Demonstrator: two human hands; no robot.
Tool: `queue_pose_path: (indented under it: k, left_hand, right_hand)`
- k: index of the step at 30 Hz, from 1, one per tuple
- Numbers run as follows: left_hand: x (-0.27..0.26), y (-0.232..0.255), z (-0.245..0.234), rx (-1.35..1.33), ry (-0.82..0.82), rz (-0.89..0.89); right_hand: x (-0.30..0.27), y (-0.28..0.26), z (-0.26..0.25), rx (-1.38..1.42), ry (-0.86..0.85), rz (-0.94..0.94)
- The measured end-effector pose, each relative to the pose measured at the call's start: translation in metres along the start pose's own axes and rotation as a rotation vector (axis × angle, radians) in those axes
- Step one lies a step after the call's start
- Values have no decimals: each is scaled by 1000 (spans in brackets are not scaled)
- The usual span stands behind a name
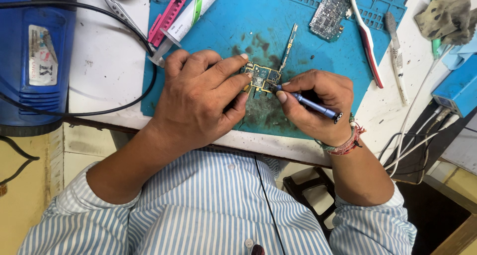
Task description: The person uses a soldering iron and a blue pen-like tool to work on a small circuit board placed on a blue mat. They apply a liquid from a yellow bottle and wipe the board with a white stick. The person continues to apply liquid and use the blue tool on specific points of the circuit board.
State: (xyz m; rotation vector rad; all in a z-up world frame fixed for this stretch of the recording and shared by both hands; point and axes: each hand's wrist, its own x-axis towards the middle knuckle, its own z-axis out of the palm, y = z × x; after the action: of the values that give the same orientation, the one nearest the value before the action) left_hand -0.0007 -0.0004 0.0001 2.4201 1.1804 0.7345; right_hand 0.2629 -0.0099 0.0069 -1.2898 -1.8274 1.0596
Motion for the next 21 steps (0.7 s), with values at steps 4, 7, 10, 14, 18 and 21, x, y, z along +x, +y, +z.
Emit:
queue_pose_path:
  k: [4,7,10,14,18,21]
  left_hand:
    - [0,0,0,-4,-2,-1]
    - [0,0,0,-4,-3,-1]
    - [0,0,0,-6,-3,-1]
    - [1,0,0,-6,0,1]
    - [1,0,0,-6,-2,0]
    - [1,1,0,-6,-2,-2]
  right_hand:
    - [0,0,0,-2,-2,-3]
    - [0,0,1,-2,4,2]
    - [0,0,0,-10,-2,-9]
    - [1,-2,0,-10,5,4]
    - [2,-2,0,-14,-20,-34]
    - [2,-2,0,-15,-10,-21]
